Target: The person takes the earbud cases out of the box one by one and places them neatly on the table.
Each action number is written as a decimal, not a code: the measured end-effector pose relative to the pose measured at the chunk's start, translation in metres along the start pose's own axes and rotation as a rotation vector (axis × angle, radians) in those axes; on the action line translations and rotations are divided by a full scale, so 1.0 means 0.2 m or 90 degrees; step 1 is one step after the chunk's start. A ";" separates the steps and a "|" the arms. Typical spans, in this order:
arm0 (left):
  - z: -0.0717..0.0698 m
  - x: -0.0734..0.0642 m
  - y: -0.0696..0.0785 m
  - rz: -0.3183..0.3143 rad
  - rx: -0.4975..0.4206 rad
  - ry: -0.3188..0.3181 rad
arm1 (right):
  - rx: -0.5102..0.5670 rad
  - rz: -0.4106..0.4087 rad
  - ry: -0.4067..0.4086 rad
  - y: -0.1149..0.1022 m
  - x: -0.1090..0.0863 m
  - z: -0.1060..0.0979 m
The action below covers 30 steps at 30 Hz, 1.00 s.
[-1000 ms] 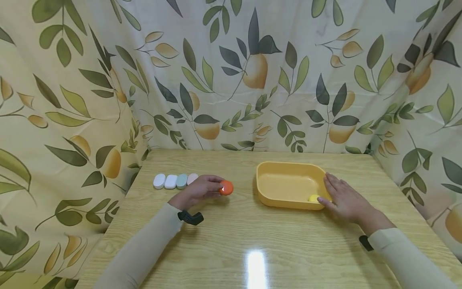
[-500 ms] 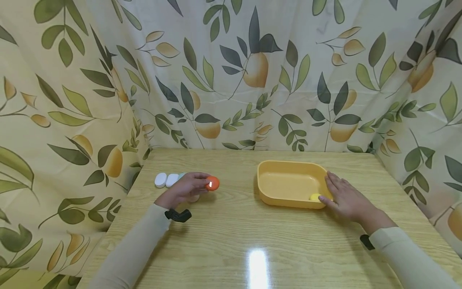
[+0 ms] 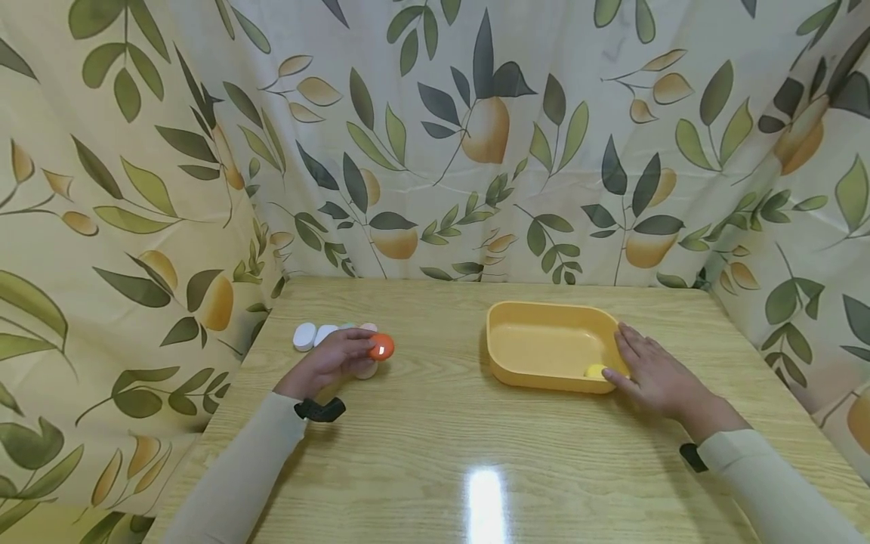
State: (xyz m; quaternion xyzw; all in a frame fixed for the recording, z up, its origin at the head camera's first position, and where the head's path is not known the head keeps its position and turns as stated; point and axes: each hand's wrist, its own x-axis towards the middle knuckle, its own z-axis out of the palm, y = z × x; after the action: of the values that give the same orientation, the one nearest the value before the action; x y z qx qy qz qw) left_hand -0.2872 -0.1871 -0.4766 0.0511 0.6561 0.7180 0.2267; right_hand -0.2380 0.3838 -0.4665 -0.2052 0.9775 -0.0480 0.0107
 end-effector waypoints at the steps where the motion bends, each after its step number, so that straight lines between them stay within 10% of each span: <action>1: -0.01 -0.01 -0.01 0.000 0.003 -0.001 | 0.000 0.000 0.000 0.00 0.00 0.00; 30: -0.18 -0.12 -0.08 -0.001 -0.032 0.062 | 0.002 -0.016 0.017 0.00 0.00 0.01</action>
State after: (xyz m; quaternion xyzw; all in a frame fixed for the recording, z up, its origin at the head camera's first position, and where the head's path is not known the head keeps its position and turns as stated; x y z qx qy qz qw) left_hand -0.2751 -0.2291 -0.4922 0.0096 0.6483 0.7357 0.1960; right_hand -0.2381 0.3831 -0.4675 -0.2167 0.9748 -0.0520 -0.0027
